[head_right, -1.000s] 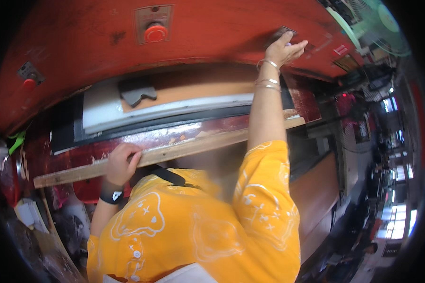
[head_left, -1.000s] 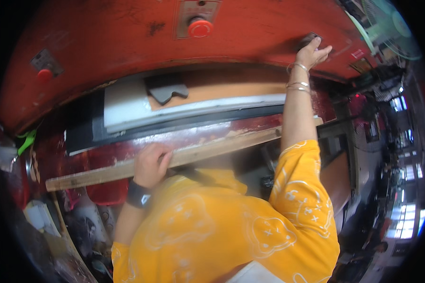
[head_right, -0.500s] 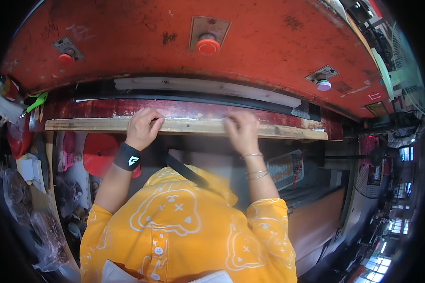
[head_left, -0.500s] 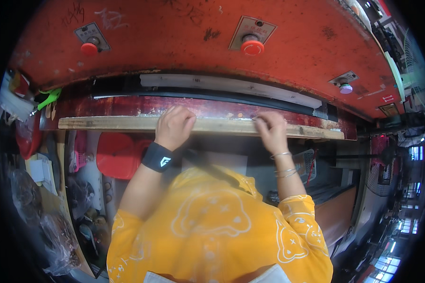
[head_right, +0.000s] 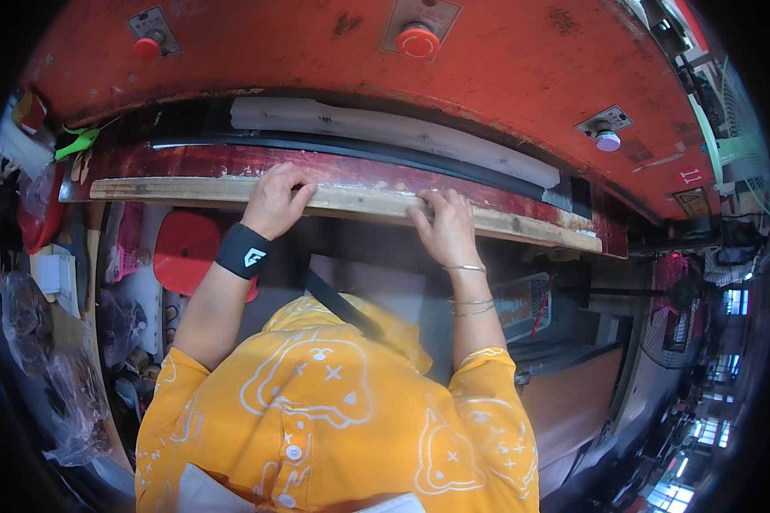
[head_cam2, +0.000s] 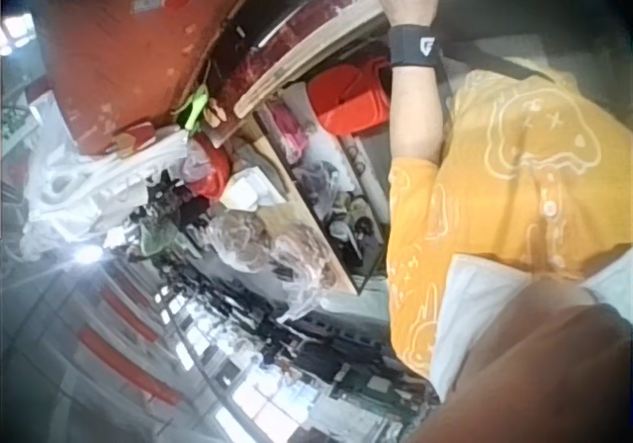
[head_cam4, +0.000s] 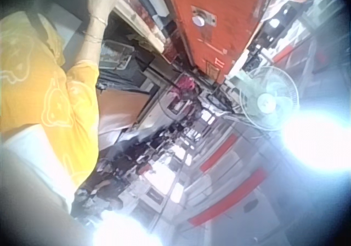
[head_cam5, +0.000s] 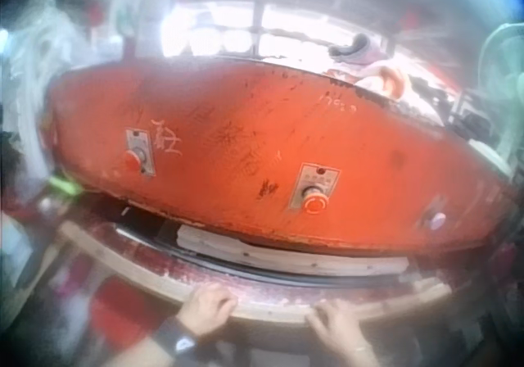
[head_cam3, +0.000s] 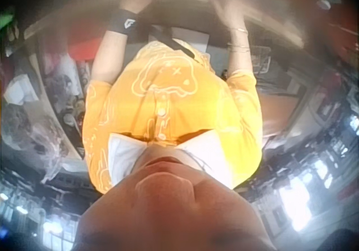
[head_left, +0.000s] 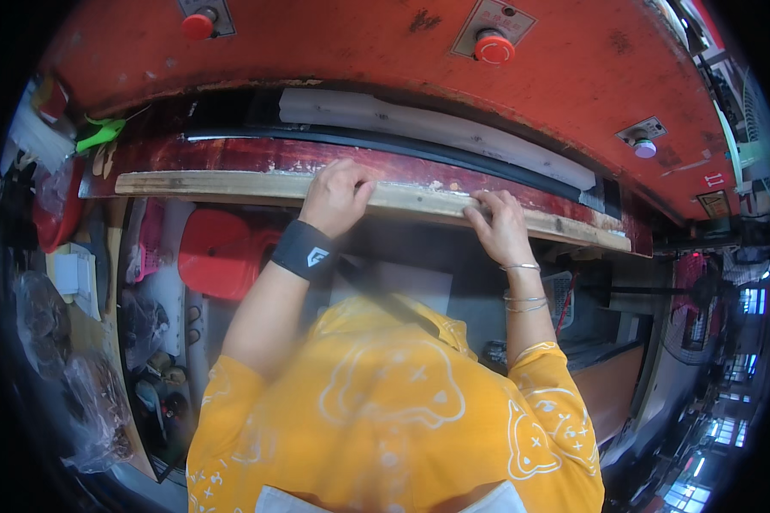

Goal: The person sorts small wooden cutout pieces on a workbench, places them into a clear plastic bag, and seals it. They then handle a clipboard with a document, briefly reviewing it before returning to the workbench.

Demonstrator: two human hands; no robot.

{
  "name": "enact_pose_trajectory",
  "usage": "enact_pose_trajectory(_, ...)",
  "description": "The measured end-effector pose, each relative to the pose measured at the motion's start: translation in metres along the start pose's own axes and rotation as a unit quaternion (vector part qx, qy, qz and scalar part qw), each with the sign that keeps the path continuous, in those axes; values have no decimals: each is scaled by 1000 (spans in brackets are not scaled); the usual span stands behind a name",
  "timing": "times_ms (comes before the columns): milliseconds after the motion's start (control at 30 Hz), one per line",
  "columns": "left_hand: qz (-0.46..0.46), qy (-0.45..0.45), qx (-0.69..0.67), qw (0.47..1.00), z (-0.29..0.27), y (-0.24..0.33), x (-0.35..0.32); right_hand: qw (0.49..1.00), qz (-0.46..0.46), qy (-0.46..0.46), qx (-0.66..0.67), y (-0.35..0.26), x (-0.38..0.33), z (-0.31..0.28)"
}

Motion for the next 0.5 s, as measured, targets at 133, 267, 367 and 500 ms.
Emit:
enact_pose_trajectory(133, 8, -3, -12, 1000, 3, 10, -16, 979, 17, -201, 3, -4, 10, -21)
enact_pose_trajectory(267, -26, -81, -6, 996, -4, 22, -53, 949, 115, -219, 196, -27, 26, -29)
enact_pose_trajectory(367, -21, -141, -27, 989, -18, 30, -70, 993, -89, 14, 73, -79, 49, -15)
enact_pose_trajectory(500, 26, 31, -52, 998, -53, 33, -60, 997, -61, -24, -43, -127, 46, 26)
Point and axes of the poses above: each hand's wrist, its own x-axis towards the middle knuckle, its own z-axis out of the palm, y = z × x, the point moved 3 cm from there along x, towards the middle knuckle, and after that the axes turned 1 degree about -z, right-handed, at the moved point
